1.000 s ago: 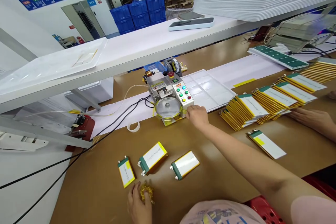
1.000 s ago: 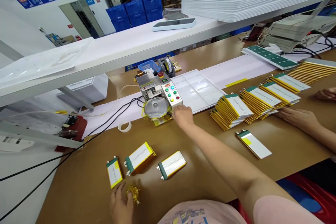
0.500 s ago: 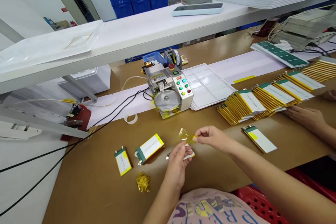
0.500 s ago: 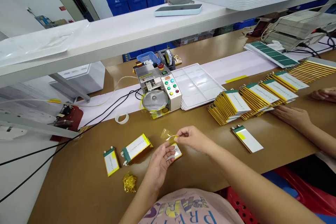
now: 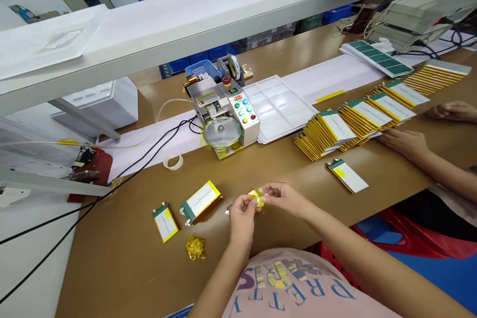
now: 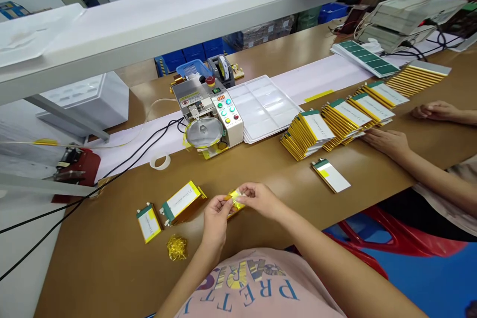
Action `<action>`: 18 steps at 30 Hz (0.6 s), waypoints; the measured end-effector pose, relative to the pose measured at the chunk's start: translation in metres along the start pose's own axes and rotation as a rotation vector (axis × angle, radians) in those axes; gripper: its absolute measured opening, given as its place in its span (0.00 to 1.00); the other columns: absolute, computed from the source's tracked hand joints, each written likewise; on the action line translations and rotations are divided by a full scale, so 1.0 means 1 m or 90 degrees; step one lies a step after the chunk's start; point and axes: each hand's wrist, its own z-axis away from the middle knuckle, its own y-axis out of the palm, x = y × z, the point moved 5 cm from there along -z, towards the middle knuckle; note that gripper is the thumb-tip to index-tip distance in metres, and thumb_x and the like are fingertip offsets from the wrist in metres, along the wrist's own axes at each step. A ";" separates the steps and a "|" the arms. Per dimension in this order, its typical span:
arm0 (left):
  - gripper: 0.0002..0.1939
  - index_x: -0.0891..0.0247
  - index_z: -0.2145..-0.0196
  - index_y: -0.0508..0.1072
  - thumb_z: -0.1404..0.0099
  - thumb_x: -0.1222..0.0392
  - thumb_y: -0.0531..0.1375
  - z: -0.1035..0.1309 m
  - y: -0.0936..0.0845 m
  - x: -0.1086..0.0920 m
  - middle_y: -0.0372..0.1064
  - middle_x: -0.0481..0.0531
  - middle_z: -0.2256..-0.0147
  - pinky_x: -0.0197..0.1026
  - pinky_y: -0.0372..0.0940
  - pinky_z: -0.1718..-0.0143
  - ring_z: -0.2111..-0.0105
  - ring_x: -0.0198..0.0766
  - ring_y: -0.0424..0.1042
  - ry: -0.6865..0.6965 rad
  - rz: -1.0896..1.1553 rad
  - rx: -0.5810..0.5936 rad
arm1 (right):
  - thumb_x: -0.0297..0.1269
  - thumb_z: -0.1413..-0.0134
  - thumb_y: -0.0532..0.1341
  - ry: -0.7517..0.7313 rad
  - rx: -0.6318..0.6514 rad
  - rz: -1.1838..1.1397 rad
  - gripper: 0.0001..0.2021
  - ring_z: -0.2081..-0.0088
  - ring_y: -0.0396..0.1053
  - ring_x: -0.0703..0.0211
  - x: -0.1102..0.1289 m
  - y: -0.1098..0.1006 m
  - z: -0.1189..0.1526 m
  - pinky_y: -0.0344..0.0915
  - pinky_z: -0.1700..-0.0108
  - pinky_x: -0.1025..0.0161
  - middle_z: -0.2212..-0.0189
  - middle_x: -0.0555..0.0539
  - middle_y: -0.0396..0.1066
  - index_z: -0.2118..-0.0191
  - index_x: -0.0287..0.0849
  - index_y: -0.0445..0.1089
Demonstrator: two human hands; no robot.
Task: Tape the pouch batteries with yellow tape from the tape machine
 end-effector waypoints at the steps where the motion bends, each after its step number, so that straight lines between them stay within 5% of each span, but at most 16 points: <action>1: 0.08 0.66 0.71 0.68 0.49 0.59 0.59 0.000 0.000 0.004 0.65 0.46 0.78 0.35 0.62 0.71 0.78 0.29 0.66 -0.018 -0.026 0.011 | 0.46 0.62 0.61 -0.007 -0.014 0.024 0.13 0.75 0.63 0.63 -0.004 0.002 -0.001 0.59 0.72 0.65 0.79 0.51 0.66 0.72 0.40 0.68; 4: 0.18 0.64 0.56 0.63 0.45 0.61 0.55 -0.001 -0.012 0.015 0.68 0.51 0.70 0.40 0.64 0.68 0.76 0.33 0.68 -0.040 -0.226 -0.011 | 0.43 0.61 0.60 0.011 -0.148 0.083 0.10 0.77 0.61 0.64 -0.027 -0.010 -0.007 0.56 0.74 0.66 0.81 0.51 0.66 0.78 0.42 0.65; 6: 0.21 0.61 0.50 0.59 0.43 0.64 0.53 -0.004 -0.022 0.016 0.67 0.55 0.61 0.44 0.63 0.61 0.69 0.36 0.69 0.050 -0.458 -0.036 | 0.44 0.62 0.60 0.049 -0.204 0.074 0.10 0.78 0.60 0.64 -0.049 -0.020 -0.013 0.56 0.74 0.66 0.82 0.52 0.65 0.80 0.43 0.64; 10: 0.16 0.60 0.57 0.65 0.45 0.64 0.56 -0.011 -0.018 0.026 0.62 0.57 0.52 0.48 0.54 0.50 0.51 0.45 0.60 0.280 -0.838 0.114 | 0.45 0.66 0.60 0.083 -0.174 0.039 0.12 0.80 0.59 0.65 -0.080 -0.019 -0.030 0.57 0.75 0.65 0.85 0.52 0.63 0.83 0.42 0.60; 18: 0.28 0.66 0.55 0.59 0.53 0.59 0.63 -0.028 -0.012 0.048 0.60 0.62 0.51 0.49 0.53 0.50 0.51 0.47 0.59 0.292 -0.985 0.190 | 0.44 0.63 0.58 0.062 -0.159 0.071 0.10 0.78 0.61 0.65 -0.099 0.001 -0.039 0.58 0.74 0.66 0.82 0.52 0.64 0.80 0.42 0.62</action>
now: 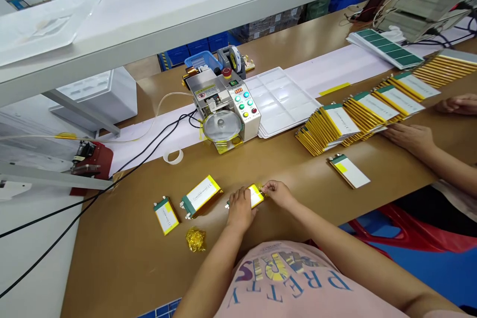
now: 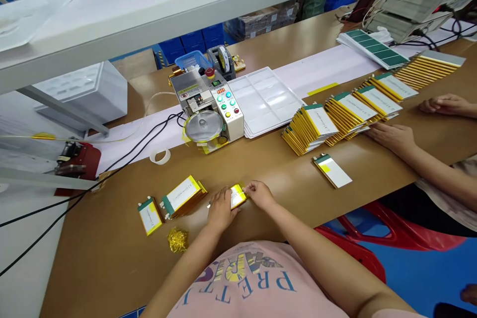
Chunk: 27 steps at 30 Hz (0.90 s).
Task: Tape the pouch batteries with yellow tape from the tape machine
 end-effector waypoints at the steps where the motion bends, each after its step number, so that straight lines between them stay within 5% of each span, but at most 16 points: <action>1: 0.27 0.65 0.55 0.59 0.52 0.59 0.63 0.000 0.000 0.000 0.60 0.61 0.51 0.48 0.54 0.51 0.51 0.46 0.59 -0.001 -0.002 0.000 | 0.43 0.62 0.57 -0.002 -0.002 0.011 0.10 0.78 0.61 0.64 -0.001 0.000 0.000 0.58 0.73 0.66 0.82 0.52 0.65 0.80 0.42 0.62; 10: 0.30 0.55 0.46 0.55 0.46 0.59 0.58 0.002 -0.002 -0.001 0.56 0.57 0.48 0.50 0.53 0.50 0.50 0.47 0.57 0.007 -0.029 0.030 | 0.43 0.57 0.58 0.045 -0.052 0.174 0.09 0.72 0.67 0.57 0.004 -0.004 0.003 0.59 0.69 0.63 0.78 0.47 0.69 0.77 0.43 0.66; 13: 0.30 0.57 0.46 0.57 0.47 0.60 0.59 0.002 -0.004 -0.002 0.57 0.59 0.49 0.50 0.54 0.50 0.51 0.48 0.59 0.013 -0.029 0.035 | 0.46 0.53 0.56 0.054 -0.126 0.240 0.14 0.64 0.67 0.51 0.021 -0.011 0.010 0.59 0.63 0.58 0.67 0.39 0.69 0.65 0.41 0.67; 17: 0.28 0.58 0.47 0.59 0.47 0.63 0.58 0.007 -0.013 -0.016 0.57 0.59 0.49 0.51 0.54 0.49 0.50 0.48 0.58 0.078 -0.031 0.009 | 0.46 0.48 0.51 -0.070 -0.203 0.244 0.22 0.51 0.58 0.46 0.058 -0.011 0.016 0.52 0.51 0.51 0.50 0.35 0.59 0.49 0.41 0.59; 21: 0.25 0.61 0.47 0.59 0.44 0.61 0.54 0.021 -0.031 -0.036 0.56 0.62 0.47 0.54 0.53 0.48 0.48 0.50 0.56 0.133 -0.011 -0.055 | 0.50 0.46 0.46 -0.058 -0.047 -0.009 0.22 0.50 0.59 0.50 0.074 0.001 0.016 0.54 0.49 0.51 0.52 0.41 0.62 0.52 0.44 0.61; 25: 0.23 0.64 0.48 0.62 0.42 0.56 0.52 0.038 -0.052 -0.048 0.57 0.64 0.48 0.53 0.54 0.48 0.47 0.51 0.57 0.166 0.020 -0.091 | 0.57 0.46 0.36 0.039 0.314 -0.306 0.30 0.55 0.65 0.53 0.092 0.026 0.037 0.61 0.56 0.53 0.57 0.42 0.67 0.49 0.46 0.60; 27: 0.22 0.63 0.49 0.63 0.41 0.56 0.51 0.044 -0.064 -0.048 0.58 0.63 0.48 0.53 0.55 0.48 0.48 0.50 0.58 0.180 0.027 -0.098 | 0.59 0.48 0.37 0.086 0.424 -0.452 0.30 0.52 0.63 0.54 0.103 0.035 0.049 0.61 0.54 0.53 0.54 0.44 0.65 0.46 0.49 0.56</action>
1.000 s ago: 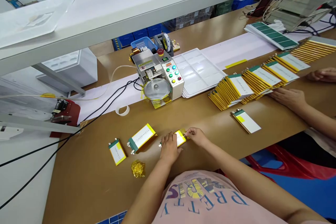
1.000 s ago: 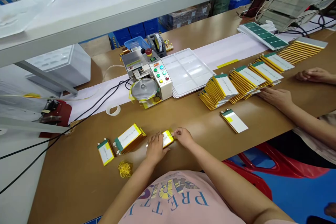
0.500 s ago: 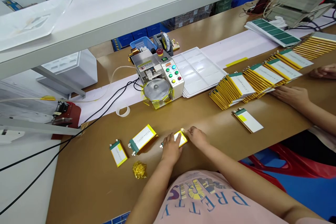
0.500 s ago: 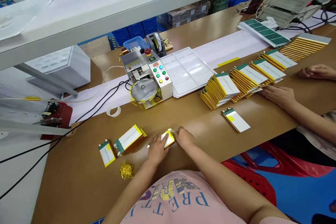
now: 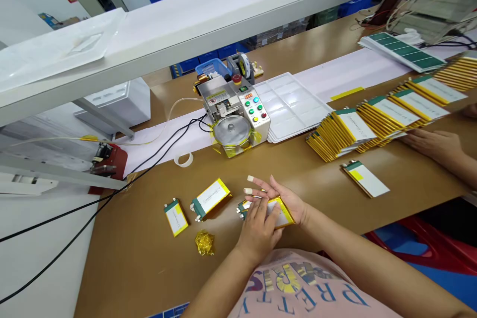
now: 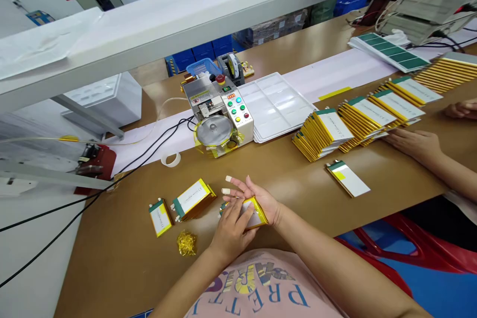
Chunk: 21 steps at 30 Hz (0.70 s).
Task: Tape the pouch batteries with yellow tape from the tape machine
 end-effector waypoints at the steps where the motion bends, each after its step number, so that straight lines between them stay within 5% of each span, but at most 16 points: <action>1: 0.22 0.62 0.49 0.63 0.42 0.55 0.52 0.001 -0.007 0.003 0.58 0.62 0.48 0.53 0.55 0.48 0.48 0.50 0.58 -0.001 0.003 -0.001 | 0.60 0.48 0.39 -0.002 -0.014 -0.026 0.29 0.51 0.63 0.55 0.001 0.002 0.000 0.61 0.54 0.54 0.53 0.44 0.65 0.47 0.50 0.56; 4: 0.26 0.59 0.48 0.61 0.44 0.55 0.55 0.004 -0.027 0.032 0.58 0.60 0.48 0.53 0.55 0.48 0.48 0.49 0.58 -0.085 0.003 -0.014 | 0.57 0.50 0.47 -0.029 -0.212 0.014 0.24 0.53 0.64 0.55 0.004 -0.017 -0.007 0.64 0.58 0.58 0.54 0.44 0.66 0.54 0.49 0.63; 8: 0.27 0.62 0.49 0.62 0.47 0.57 0.57 0.011 -0.050 0.100 0.59 0.61 0.48 0.50 0.55 0.49 0.48 0.50 0.58 -0.306 -0.045 -0.034 | 0.52 0.56 0.56 -0.091 -0.441 0.123 0.19 0.60 0.68 0.54 0.023 -0.056 -0.019 0.64 0.70 0.63 0.59 0.42 0.69 0.62 0.45 0.66; 12: 0.26 0.61 0.50 0.63 0.49 0.58 0.58 0.011 -0.058 0.135 0.60 0.58 0.50 0.45 0.56 0.50 0.50 0.46 0.59 -0.349 -0.041 0.009 | 0.51 0.62 0.60 -0.182 -0.463 0.189 0.22 0.59 0.67 0.56 0.063 -0.070 -0.039 0.62 0.68 0.65 0.59 0.44 0.69 0.60 0.44 0.66; 16: 0.24 0.58 0.53 0.62 0.49 0.58 0.59 0.011 -0.065 0.138 0.62 0.54 0.55 0.41 0.58 0.55 0.56 0.42 0.63 -0.359 -0.023 0.041 | 0.51 0.67 0.62 -0.242 -0.418 0.263 0.24 0.60 0.66 0.59 0.095 -0.061 -0.064 0.61 0.62 0.64 0.61 0.47 0.70 0.62 0.42 0.68; 21: 0.25 0.58 0.53 0.61 0.50 0.60 0.58 0.012 -0.067 0.137 0.60 0.54 0.55 0.40 0.59 0.60 0.59 0.42 0.65 -0.376 -0.041 0.084 | 0.46 0.71 0.64 -0.240 -0.426 0.360 0.14 0.71 0.65 0.60 0.108 -0.047 -0.082 0.60 0.67 0.62 0.78 0.50 0.68 0.78 0.40 0.68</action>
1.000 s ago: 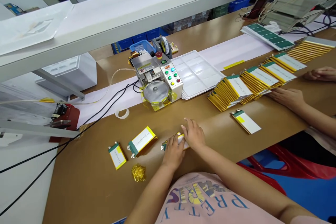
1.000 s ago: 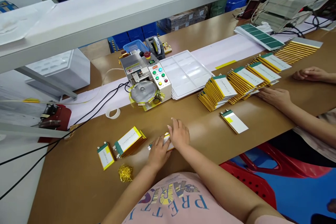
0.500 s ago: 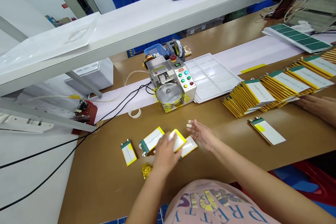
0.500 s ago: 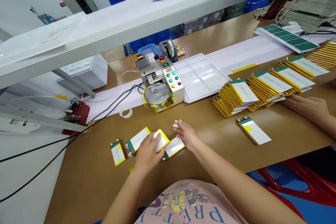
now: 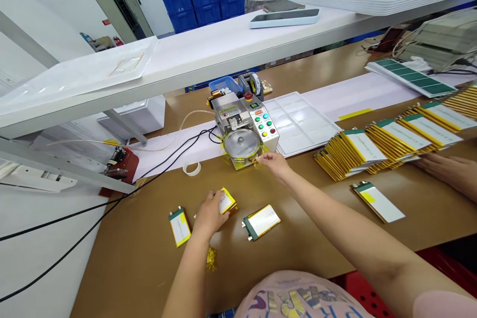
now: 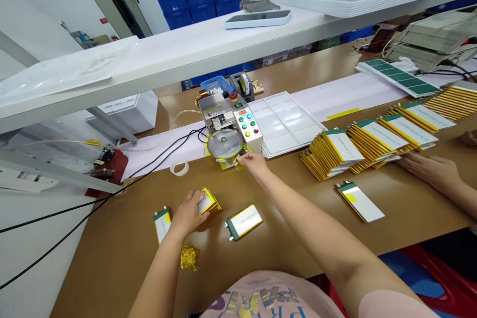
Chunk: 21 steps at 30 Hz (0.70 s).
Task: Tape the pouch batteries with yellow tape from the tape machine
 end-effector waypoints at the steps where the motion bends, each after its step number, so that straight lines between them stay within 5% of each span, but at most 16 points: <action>1: 0.26 0.58 0.52 0.60 0.50 0.60 0.58 0.000 0.000 0.000 0.60 0.54 0.55 0.40 0.59 0.60 0.59 0.42 0.65 0.000 -0.011 0.001 | 0.45 0.71 0.65 -0.001 -0.014 0.022 0.13 0.73 0.64 0.60 0.003 0.000 0.000 0.59 0.68 0.62 0.81 0.51 0.67 0.80 0.41 0.66; 6: 0.28 0.58 0.49 0.59 0.49 0.61 0.58 0.002 -0.001 -0.002 0.58 0.56 0.51 0.45 0.56 0.54 0.54 0.46 0.63 -0.003 -0.061 -0.014 | 0.42 0.68 0.64 -0.033 -0.034 0.104 0.09 0.73 0.61 0.60 0.003 -0.015 0.016 0.56 0.68 0.62 0.82 0.52 0.64 0.81 0.43 0.66; 10: 0.24 0.60 0.50 0.60 0.45 0.58 0.56 0.017 0.001 -0.031 0.52 0.58 0.45 0.52 0.46 0.45 0.45 0.49 0.51 0.090 -0.054 -0.157 | 0.47 0.70 0.63 0.039 0.066 0.056 0.14 0.77 0.60 0.64 -0.048 -0.026 0.051 0.57 0.71 0.64 0.83 0.52 0.65 0.82 0.41 0.65; 12: 0.19 0.60 0.51 0.62 0.41 0.57 0.53 0.025 0.019 -0.053 0.59 0.58 0.49 0.48 0.51 0.47 0.49 0.46 0.57 0.170 -0.004 -0.146 | 0.50 0.72 0.64 0.084 0.086 0.046 0.16 0.79 0.59 0.64 -0.081 -0.030 0.070 0.57 0.73 0.63 0.85 0.51 0.64 0.83 0.41 0.64; 15: 0.18 0.60 0.54 0.63 0.43 0.57 0.56 0.028 0.067 -0.082 0.62 0.57 0.52 0.46 0.56 0.50 0.52 0.45 0.60 0.239 0.021 -0.013 | 0.53 0.73 0.63 0.117 0.077 0.030 0.19 0.80 0.60 0.64 -0.120 -0.034 0.088 0.58 0.74 0.63 0.85 0.51 0.65 0.83 0.41 0.64; 18: 0.29 0.63 0.52 0.60 0.51 0.55 0.63 0.022 0.110 -0.093 0.54 0.61 0.45 0.51 0.51 0.47 0.46 0.50 0.54 0.203 -0.004 0.026 | 0.53 0.72 0.62 0.124 0.058 0.024 0.18 0.80 0.60 0.65 -0.141 -0.033 0.090 0.59 0.73 0.63 0.84 0.52 0.65 0.82 0.41 0.63; 21: 0.32 0.65 0.52 0.59 0.54 0.54 0.64 0.015 0.134 -0.094 0.51 0.64 0.45 0.54 0.48 0.46 0.45 0.51 0.51 0.167 -0.031 0.024 | 0.51 0.70 0.62 0.122 0.046 0.032 0.17 0.79 0.60 0.65 -0.151 -0.032 0.087 0.58 0.73 0.64 0.84 0.53 0.64 0.81 0.41 0.63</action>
